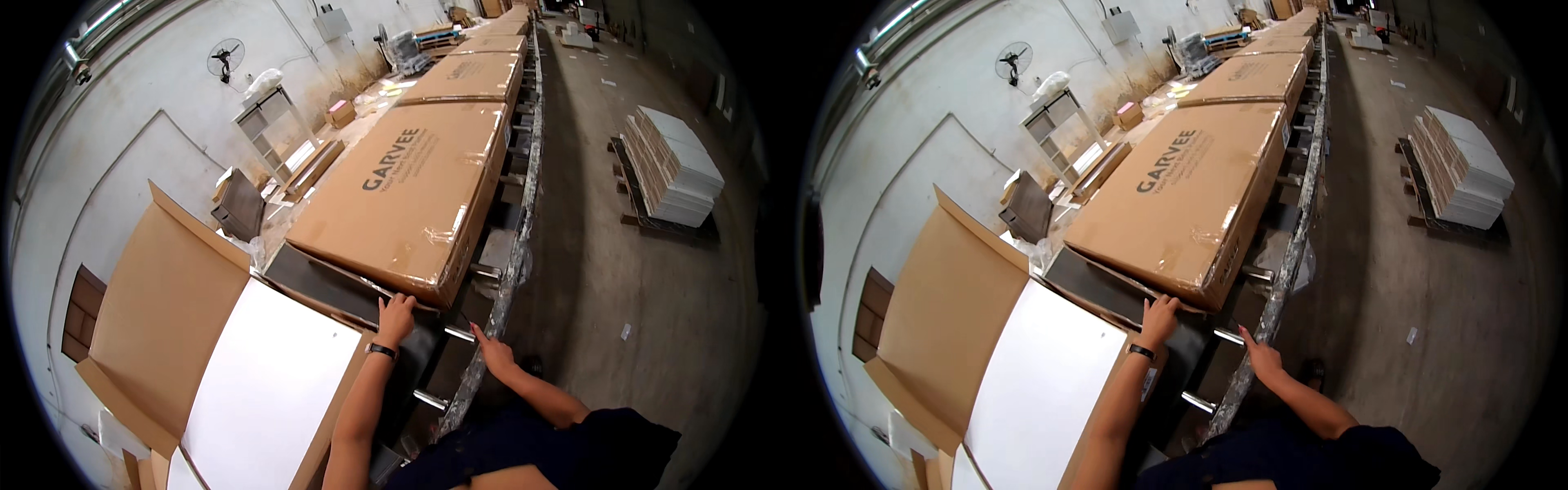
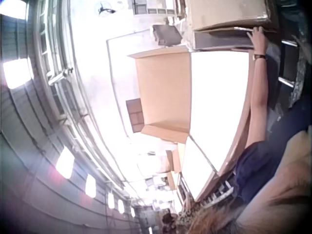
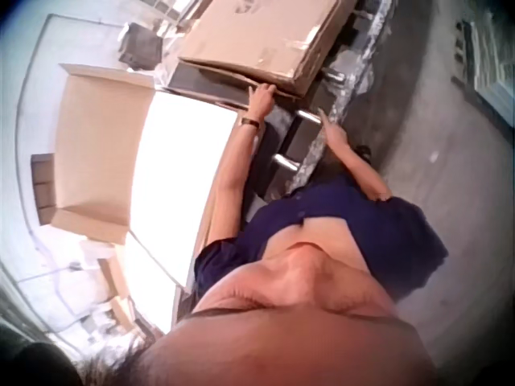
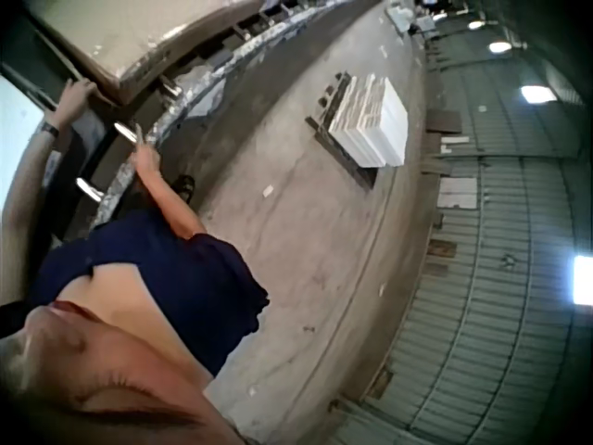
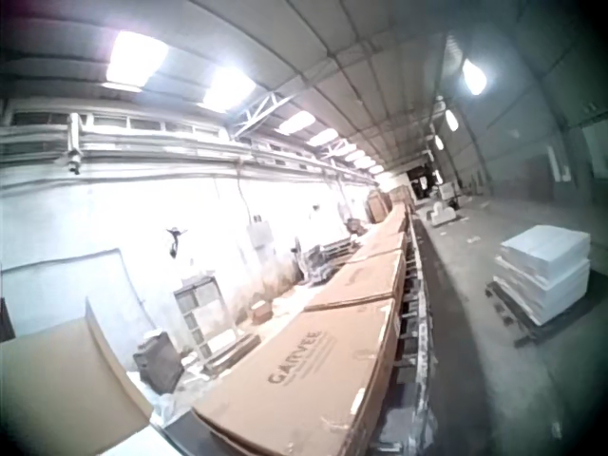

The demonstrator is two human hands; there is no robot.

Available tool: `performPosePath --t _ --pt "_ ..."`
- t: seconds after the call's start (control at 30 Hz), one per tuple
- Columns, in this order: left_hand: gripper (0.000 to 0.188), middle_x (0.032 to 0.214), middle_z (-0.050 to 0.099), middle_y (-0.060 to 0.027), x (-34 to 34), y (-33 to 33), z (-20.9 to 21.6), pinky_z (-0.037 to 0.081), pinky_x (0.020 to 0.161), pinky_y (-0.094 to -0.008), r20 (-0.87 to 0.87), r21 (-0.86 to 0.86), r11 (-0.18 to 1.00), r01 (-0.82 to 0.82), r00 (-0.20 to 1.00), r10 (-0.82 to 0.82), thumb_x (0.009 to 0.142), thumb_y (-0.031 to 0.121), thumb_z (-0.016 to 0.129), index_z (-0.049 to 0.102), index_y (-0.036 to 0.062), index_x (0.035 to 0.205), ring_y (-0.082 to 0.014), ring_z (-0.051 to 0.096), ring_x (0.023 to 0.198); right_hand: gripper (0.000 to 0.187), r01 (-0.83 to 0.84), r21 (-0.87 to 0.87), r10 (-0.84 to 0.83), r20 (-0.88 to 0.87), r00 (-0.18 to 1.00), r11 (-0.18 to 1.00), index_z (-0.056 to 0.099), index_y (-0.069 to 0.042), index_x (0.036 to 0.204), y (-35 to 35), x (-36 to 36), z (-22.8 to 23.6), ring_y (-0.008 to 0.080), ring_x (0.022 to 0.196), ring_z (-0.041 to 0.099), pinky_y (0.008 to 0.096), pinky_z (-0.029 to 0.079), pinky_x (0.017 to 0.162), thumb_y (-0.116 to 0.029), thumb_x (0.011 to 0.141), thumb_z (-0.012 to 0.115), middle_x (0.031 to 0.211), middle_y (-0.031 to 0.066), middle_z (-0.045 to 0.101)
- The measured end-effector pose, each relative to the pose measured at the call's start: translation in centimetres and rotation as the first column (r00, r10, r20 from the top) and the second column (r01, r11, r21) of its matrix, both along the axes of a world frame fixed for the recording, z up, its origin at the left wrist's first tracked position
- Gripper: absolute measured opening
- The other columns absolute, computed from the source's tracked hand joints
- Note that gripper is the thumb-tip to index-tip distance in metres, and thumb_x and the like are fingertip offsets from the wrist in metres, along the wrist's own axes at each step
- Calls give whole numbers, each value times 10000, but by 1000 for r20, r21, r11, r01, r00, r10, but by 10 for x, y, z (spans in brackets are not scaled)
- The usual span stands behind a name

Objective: The person uses a utility knife to cut the plastic wrap and tape on several large cardboard boxes on a conveyor belt, then opens the box lids.

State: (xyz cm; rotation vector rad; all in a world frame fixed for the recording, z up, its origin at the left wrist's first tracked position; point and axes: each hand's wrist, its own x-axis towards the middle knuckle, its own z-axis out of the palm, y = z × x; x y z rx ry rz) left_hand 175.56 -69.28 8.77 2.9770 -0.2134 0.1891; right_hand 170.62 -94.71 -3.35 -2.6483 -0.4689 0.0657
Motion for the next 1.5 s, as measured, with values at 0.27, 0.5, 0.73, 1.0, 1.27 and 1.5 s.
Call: performPosePath --t 0.27,0.5,0.73,1.0,1.27,1.5 --pt "234 791 607 -118 26 -7 7 433 787 -469 24 -128 992 -23 999 26 761 291 562 618 64 740 -309 592 812 622 -102 198 70 160 985 975 264 -190 1407 -32 -3 50 344 638 596 453 494 565 -153 851 541 793 151 573" --pt "338 777 633 -113 28 -33 -12 255 991 -585 131 -220 969 -111 981 142 774 392 602 643 57 753 -296 592 829 549 -363 27 303 499 812 931 468 -244 1301 -60 81 91 274 755 550 359 471 668 -101 783 580 837 97 518" --pt "286 740 635 -84 26 -45 -23 205 1047 -546 264 -276 944 -182 930 256 754 351 642 648 65 755 -254 571 816 514 -639 -290 668 556 494 713 485 -332 1270 -56 166 158 223 793 553 340 457 660 -125 801 516 890 59 509" --pt "225 690 614 -45 29 -43 -25 196 1065 -515 234 -302 932 -200 932 276 741 333 662 662 108 735 -217 560 772 494 -722 -393 777 545 316 570 478 -364 1262 -62 239 161 182 752 537 313 428 607 -159 813 481 899 34 503" --pt "198 720 615 15 38 -32 -20 92 1084 -546 97 -316 936 -156 976 195 730 343 676 682 145 732 -179 557 767 517 -836 -387 840 521 151 390 467 -359 1268 -50 277 158 188 720 516 309 417 590 -159 792 501 903 47 507" --pt "193 726 620 1 37 -26 -25 54 1095 -522 20 -325 929 -177 981 193 724 327 693 682 135 738 -189 560 777 627 -771 -404 834 472 286 493 375 -350 1349 -38 266 142 246 691 503 337 416 591 -100 788 497 828 96 493"
